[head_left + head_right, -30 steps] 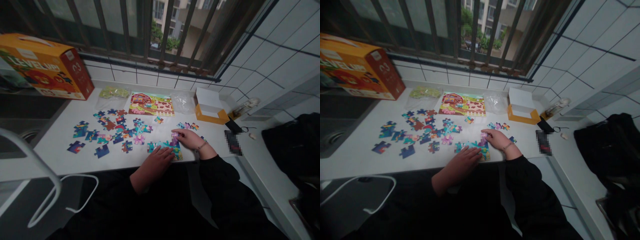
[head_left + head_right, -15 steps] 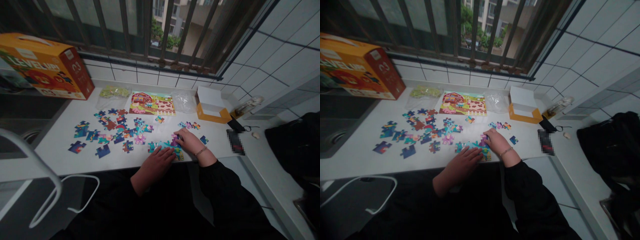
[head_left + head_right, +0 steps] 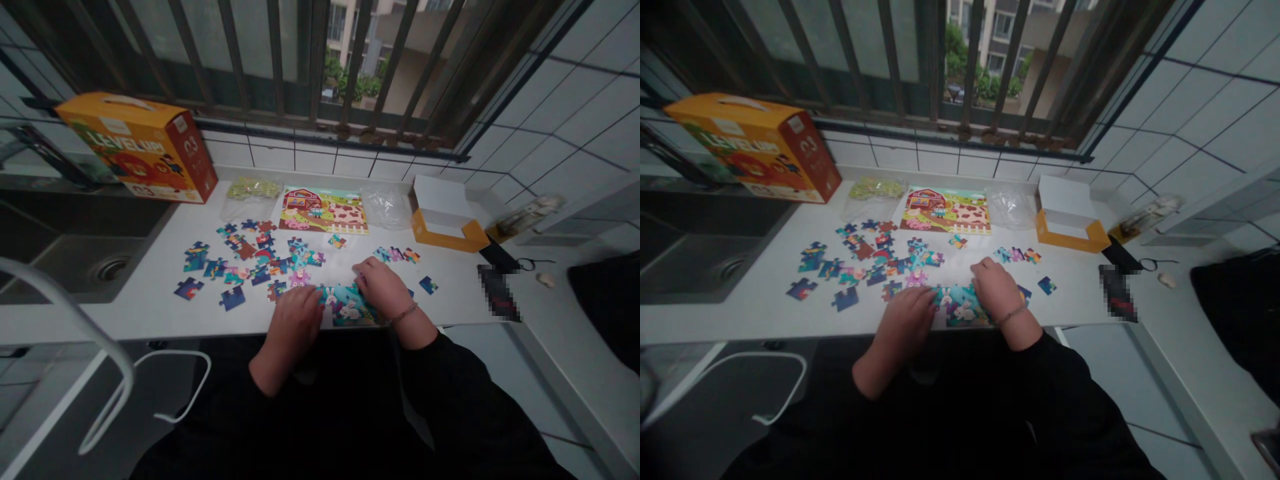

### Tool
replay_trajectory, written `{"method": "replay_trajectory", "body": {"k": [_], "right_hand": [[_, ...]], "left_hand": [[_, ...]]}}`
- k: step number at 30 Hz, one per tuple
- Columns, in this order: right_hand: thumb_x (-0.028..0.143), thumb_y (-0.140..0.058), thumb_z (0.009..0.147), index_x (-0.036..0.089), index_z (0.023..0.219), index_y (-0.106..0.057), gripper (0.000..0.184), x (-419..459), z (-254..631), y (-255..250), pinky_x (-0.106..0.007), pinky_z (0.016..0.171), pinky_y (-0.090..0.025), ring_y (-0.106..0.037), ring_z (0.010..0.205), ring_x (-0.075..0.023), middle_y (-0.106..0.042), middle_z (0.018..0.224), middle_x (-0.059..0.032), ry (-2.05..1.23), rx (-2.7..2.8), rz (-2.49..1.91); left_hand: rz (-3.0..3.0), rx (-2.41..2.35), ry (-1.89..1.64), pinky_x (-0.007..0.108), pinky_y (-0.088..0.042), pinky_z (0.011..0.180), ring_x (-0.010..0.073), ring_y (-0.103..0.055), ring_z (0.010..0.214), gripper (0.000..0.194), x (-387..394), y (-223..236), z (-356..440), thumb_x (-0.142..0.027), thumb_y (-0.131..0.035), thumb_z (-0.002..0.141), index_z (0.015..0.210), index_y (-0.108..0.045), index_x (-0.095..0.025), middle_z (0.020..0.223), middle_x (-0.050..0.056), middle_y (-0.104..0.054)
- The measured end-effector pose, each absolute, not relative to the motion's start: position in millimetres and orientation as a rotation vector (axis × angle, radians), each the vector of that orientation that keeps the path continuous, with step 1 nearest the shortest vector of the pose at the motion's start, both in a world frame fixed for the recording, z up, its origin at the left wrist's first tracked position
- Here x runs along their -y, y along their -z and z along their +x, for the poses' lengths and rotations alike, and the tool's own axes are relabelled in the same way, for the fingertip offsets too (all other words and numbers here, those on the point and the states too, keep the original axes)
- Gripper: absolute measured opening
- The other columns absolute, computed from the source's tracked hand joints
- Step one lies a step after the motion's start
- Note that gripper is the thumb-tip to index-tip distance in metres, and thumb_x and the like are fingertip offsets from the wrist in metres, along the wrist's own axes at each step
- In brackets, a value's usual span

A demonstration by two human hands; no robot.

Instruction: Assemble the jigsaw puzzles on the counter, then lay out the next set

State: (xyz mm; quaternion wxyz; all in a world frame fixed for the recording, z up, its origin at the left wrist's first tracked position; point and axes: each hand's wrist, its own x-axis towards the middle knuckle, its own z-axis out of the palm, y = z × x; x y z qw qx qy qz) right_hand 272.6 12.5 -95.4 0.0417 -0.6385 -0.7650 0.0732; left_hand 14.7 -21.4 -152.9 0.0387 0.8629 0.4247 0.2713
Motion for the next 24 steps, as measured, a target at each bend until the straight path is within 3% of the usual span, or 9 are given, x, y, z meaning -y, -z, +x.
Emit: {"method": "replay_trajectory", "body": {"k": [6,13,18,22,24], "right_hand": [[0.030,-0.060,0.111,0.016,0.139,-0.071,0.033,-28.0,202.7,96.3,-0.037,0.116,-0.047,-0.066,0.130,-0.0262,-0.074,0.138,-0.0130,-0.412,2.372,-1.594],[0.021,-0.068,0.103,0.016,0.139,-0.067,0.036,-51.5,157.2,90.0,-0.037,0.101,-0.053,-0.072,0.119,-0.0285,-0.077,0.129,-0.0157,-0.436,2.500,-1.689],[0.024,-0.078,0.098,0.016,0.138,-0.066,0.043,-55.8,157.6,94.1,-0.037,0.101,-0.053,-0.072,0.118,-0.0283,-0.078,0.126,-0.0162,-0.505,2.470,-1.754],[0.023,-0.084,0.094,0.015,0.129,-0.071,0.038,-53.1,158.0,97.3,-0.036,0.099,-0.053,-0.073,0.114,-0.0273,-0.079,0.119,-0.0142,-0.558,2.457,-1.785],[0.023,-0.083,0.094,0.014,0.123,-0.073,0.032,-49.7,157.1,94.9,-0.037,0.100,-0.054,-0.072,0.116,-0.0285,-0.078,0.119,-0.0161,-0.573,2.448,-1.790]], "left_hand": [[2.662,-1.500,-0.624,0.051,-0.054,0.096,0.0339,-0.070,0.114,0.024,9.0,142.8,-13.1,-0.030,-0.060,0.109,0.124,-0.075,-0.019,0.127,0.014,-0.076],[2.672,-1.478,-0.702,0.056,-0.051,0.109,0.0328,-0.071,0.118,0.024,16.0,154.4,-13.6,-0.025,-0.058,0.108,0.119,-0.077,-0.017,0.129,0.015,-0.077],[2.648,-1.383,-0.806,0.057,-0.050,0.114,0.0312,-0.073,0.116,0.023,16.2,154.1,-17.7,-0.022,-0.054,0.107,0.111,-0.076,-0.019,0.125,0.014,-0.079],[2.515,-1.618,-0.760,0.051,-0.055,0.105,0.0331,-0.072,0.118,0.031,4.7,137.0,-44.6,-0.019,-0.052,0.103,0.126,-0.073,-0.018,0.129,0.016,-0.078],[2.421,-1.903,-0.642,0.053,-0.053,0.107,0.0373,-0.069,0.124,0.042,-5.7,124.6,-67.6,-0.019,-0.051,0.101,0.140,-0.065,-0.013,0.137,0.021,-0.073]]}}
